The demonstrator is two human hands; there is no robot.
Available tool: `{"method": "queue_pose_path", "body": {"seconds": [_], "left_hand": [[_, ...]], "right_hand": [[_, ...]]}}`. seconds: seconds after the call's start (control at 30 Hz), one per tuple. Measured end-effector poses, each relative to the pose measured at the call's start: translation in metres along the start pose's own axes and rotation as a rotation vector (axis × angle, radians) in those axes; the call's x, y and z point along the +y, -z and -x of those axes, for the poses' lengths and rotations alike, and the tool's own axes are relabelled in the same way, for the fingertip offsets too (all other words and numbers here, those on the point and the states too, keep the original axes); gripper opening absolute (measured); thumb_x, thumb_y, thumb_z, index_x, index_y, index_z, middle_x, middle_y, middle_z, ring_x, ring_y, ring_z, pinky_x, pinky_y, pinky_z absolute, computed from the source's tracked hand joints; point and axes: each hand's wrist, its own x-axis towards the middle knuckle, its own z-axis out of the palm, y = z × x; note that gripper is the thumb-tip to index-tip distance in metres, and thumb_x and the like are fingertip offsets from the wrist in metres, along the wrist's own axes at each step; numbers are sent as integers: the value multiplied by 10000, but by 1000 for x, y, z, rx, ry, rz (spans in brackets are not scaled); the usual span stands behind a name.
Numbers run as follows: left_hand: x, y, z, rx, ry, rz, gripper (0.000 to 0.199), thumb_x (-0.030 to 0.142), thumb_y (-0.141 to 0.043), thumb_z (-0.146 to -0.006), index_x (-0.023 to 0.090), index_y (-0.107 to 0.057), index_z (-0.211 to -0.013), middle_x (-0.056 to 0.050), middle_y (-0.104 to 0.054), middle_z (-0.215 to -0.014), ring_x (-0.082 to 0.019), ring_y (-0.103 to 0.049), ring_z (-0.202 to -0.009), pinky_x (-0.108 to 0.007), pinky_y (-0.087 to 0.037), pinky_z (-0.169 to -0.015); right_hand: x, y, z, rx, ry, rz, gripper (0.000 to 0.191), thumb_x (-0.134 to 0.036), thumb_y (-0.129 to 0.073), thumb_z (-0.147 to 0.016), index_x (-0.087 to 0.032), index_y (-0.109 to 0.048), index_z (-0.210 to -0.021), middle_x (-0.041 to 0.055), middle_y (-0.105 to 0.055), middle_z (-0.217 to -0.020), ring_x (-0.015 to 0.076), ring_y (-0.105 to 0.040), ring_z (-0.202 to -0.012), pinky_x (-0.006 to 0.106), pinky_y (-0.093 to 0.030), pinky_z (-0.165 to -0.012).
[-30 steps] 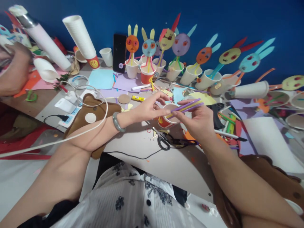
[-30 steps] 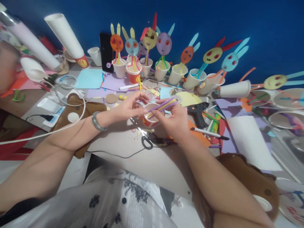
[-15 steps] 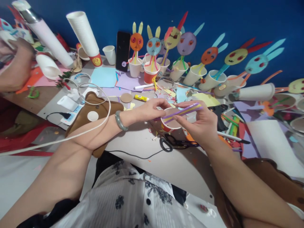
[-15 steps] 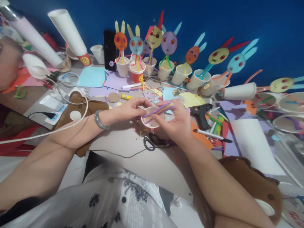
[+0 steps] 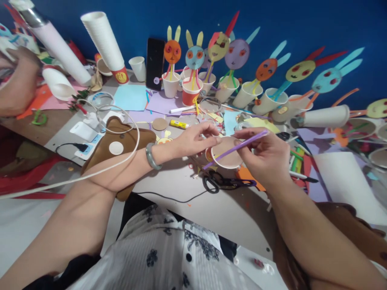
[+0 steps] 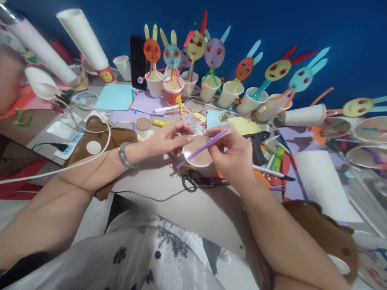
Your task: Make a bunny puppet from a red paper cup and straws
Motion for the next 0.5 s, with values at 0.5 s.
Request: {"method": "queue_pose_path", "body": {"seconds": [0.5], "left_hand": [[-1,-1,0,-125,-105,-109,268,397,-778,-870,170,-636,-849,-18,-675,-830,-126,-609,-765,-275,-510,-721]], "right_hand": [[-10,-5,7,-191,54,-40,57,-291,-751,-881,-279,-698,-863,-15,-688,-726,193,-675,-687,347,-552,-625]]}}
